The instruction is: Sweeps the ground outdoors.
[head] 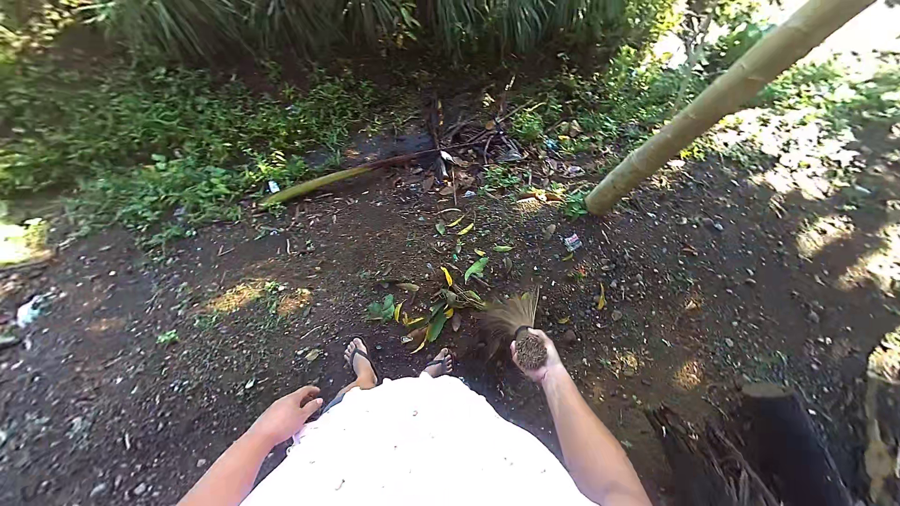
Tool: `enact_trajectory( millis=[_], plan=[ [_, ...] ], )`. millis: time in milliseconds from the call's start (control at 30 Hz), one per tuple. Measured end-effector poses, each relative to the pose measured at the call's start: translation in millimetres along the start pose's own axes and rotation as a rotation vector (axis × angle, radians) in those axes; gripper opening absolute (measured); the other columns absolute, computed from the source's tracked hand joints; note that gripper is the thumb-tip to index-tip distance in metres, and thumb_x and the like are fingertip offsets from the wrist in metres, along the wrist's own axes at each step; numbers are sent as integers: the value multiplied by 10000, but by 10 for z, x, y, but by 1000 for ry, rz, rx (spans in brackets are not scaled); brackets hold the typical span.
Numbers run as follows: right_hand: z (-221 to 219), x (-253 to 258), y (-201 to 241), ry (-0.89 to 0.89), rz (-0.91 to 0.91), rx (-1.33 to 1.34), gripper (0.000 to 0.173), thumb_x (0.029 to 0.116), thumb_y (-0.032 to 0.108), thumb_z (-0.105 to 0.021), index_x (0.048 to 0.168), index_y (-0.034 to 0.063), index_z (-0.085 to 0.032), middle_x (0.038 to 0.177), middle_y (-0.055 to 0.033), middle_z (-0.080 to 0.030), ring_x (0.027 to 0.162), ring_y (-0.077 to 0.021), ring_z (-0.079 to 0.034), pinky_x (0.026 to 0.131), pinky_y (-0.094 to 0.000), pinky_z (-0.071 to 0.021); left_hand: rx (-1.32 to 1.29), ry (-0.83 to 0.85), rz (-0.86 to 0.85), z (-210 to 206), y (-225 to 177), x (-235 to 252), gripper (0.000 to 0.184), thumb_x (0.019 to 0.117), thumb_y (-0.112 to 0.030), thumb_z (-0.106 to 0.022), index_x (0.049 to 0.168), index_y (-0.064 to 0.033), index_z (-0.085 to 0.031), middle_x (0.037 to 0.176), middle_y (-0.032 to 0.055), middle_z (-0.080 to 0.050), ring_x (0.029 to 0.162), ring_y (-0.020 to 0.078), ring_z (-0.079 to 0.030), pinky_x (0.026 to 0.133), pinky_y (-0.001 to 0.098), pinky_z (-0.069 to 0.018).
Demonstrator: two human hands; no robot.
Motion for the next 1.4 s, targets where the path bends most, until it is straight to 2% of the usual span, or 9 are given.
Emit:
enact_trajectory(
  millis=[100,167,400,633,800,1067,1200,1333,1400],
  plan=[
    [-140,157,277,16,218,-278,203,1025,185,-517,1191,68,-528,813,-114,-649,646,-202,-651,555,-369,-566,-55,-23,86,-115,282,-111,465,1111,-311,-485,1491,-43,-505,1440,252,-578,1376,401,-534,1169,586,-365],
    [-291,159,333,74,320,-370,462,969,87,-571,1391,72,-386,912,-125,-634,728,-207,-659,634,-390,-588,-84,-45,132,-155,464,-179,463,1112,-311,-481,1475,-25,-515,1430,278,-574,1374,425,-527,1164,601,-361],
    [-1325,-400,-101,426,39,-268,145,999,126,-431,970,62,-558,828,-105,-691,685,-200,-688,609,-347,-599,-221,-81,211,-381,894,-308,457,1113,-300,-482,1467,-14,-523,1441,273,-570,1389,417,-516,1176,585,-351],
    [-1817,-562,-1512,368,-474,-352,264,1028,326,-465,1011,80,-557,775,-110,-651,626,-210,-657,559,-349,-572,-208,-94,141,-350,834,-260,443,1112,-310,-482,1469,-54,-532,1431,229,-595,1370,379,-545,1164,567,-381],
    [-1564,-183,-2034,223,-500,-283,259,1027,316,-479,1038,69,-558,781,-109,-634,625,-202,-639,557,-348,-569,-236,-127,123,-121,898,-334,439,1110,-288,-491,1484,-58,-515,1412,236,-604,1343,386,-565,1148,572,-395],
    [-826,67,-643,-134,113,-202,205,1013,273,-523,1090,88,-561,825,-96,-636,661,-191,-642,565,-357,-562,-177,-24,198,-44,2088,-197,440,1108,-302,-497,1466,-49,-533,1402,234,-612,1329,379,-578,1136,571,-411],
    [-974,177,-1040,-154,371,-324,710,928,87,-665,1530,92,-290,1184,-195,-605,966,-261,-647,789,-445,-571,-198,-108,238,324,2506,-272,433,1109,-286,-496,1453,-26,-541,1420,258,-590,1363,403,-542,1157,594,-370],
    [-1498,-109,-1596,46,283,-141,155,988,74,-505,1143,65,-499,867,-125,-646,719,-223,-664,640,-395,-588,-236,-211,213,686,2608,-329,449,1116,-294,-476,1470,-21,-519,1429,275,-573,1365,423,-530,1147,609,-368],
    [-1762,-334,-1896,164,149,-140,136,1029,149,-438,984,72,-541,807,-100,-657,681,-210,-661,628,-381,-583,-254,-227,200,716,2616,-309,449,1119,-290,-468,1476,-21,-514,1442,274,-564,1374,418,-523,1151,600,-365]
  ],
)
Point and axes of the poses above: each hand's wrist, its own x-axis towards the middle knuckle, its own z-axis out of the back of the hand, y = z × x, the point moved 6 cm from there along x, towards the middle knuckle
